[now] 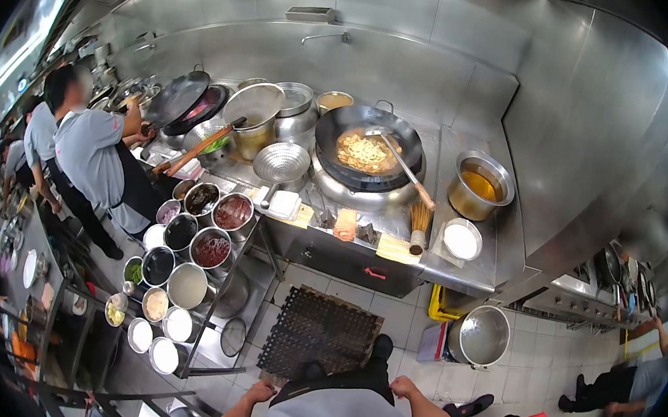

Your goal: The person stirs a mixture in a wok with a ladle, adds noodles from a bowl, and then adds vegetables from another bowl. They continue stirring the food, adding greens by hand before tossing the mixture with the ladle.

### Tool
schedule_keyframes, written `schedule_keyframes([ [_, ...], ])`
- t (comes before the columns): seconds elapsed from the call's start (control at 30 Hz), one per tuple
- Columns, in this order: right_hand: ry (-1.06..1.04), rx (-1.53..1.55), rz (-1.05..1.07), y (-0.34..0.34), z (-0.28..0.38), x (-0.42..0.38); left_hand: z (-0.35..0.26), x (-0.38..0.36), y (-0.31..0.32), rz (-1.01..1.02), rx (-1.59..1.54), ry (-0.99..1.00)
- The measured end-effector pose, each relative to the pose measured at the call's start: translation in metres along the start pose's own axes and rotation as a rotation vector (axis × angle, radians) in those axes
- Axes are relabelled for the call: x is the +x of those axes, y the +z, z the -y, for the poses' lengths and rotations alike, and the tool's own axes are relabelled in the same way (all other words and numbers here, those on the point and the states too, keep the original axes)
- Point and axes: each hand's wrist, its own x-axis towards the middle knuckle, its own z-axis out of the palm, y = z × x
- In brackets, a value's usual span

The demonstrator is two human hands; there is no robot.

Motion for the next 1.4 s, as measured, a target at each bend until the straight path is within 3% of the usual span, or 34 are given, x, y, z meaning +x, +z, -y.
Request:
schedule_keyframes([
  [0.07,0.039,0.005,-0.021,0.003,-0.007,-0.002,0.008,-0.009,-0.007,-0.067,-0.108,-0.118],
  [0.3,0.078,0.021,-0.034,0.007,0.008,-0.023,0.035,0.004,0.009,-0.078,-0.221,-0.181],
  [0.6,-0.044,-0.230,-0.025,0.000,0.039,-0.016,-0.012,-0.014,0.012,-0.138,-0.249,-0.092],
  [0.83,-0.010,-0.065,-0.088,-0.001,0.043,-0.015,0.011,-0.009,0.020,-0.190,-0.240,-0.040],
  [1.0,0.013,-0.063,-0.101,0.001,0.040,-0.011,0.031,0.000,0.027,-0.185,-0.306,-0.101],
  [1.2,-0.005,-0.012,-0.091,0.001,0.033,-0.008,0.012,-0.011,0.017,-0.164,-0.316,-0.185],
  [1.4,0.004,0.025,-0.081,0.001,0.034,-0.007,0.020,0.003,0.019,-0.184,-0.259,-0.052],
])
